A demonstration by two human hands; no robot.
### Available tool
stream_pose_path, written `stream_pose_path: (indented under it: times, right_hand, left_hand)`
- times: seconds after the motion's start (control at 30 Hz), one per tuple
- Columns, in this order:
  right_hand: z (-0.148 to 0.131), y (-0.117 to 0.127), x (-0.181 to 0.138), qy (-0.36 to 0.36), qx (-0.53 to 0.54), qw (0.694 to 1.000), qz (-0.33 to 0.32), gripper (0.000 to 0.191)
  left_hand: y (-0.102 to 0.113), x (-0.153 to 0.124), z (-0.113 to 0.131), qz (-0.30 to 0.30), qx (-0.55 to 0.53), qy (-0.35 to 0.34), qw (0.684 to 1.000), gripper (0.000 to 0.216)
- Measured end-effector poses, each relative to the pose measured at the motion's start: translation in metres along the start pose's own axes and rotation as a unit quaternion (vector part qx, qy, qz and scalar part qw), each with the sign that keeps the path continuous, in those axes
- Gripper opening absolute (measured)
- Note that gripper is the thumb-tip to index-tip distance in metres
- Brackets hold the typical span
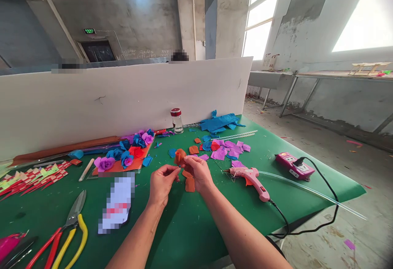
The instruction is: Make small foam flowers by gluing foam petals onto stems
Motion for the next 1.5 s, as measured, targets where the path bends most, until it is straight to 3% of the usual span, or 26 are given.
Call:
stream_pose_path:
  times: [0.5, 0.67, 0.97, 1.2, 1.5]
  right_hand:
    - [-0.001, -0.002, -0.001, 0.008, -0.023, 1.000, -0.019, 0.017]
    - [0.000, 0.001, -0.001, -0.004, -0.023, 1.000, 0.001, 0.025]
    - [0.002, -0.006, -0.002, -0.003, -0.100, 0.994, -0.031, 0.020]
    - [0.010, -0.013, -0.003, -0.010, -0.027, 0.996, -0.084, 0.028]
    - [0.014, -0.014, -0.004, -0.021, -0.028, 0.996, -0.087, 0.027]
  left_hand:
    - [-0.001, -0.002, 0.000, -0.002, 0.010, -0.001, 1.000, 0.022]
    - [-0.001, -0.002, 0.000, 0.004, -0.018, 0.005, 1.000, 0.025]
    - [0.004, -0.002, 0.002, 0.041, -0.041, -0.004, 0.998, 0.026]
    - [0.003, -0.003, 0.000, 0.047, -0.060, -0.002, 0.997, 0.025]
    - [-0.001, -0.003, -0.001, 0.026, -0.066, -0.010, 0.997, 0.028]
Point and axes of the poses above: each hand's wrist, its own x-axis towards the middle knuckle, its own y-axis out of the back of the hand, z = x × y, the point moved 6 cm from there along x, towards the middle knuckle, and after that the axes turned 7 degrees about x, right-handed, at the moved point
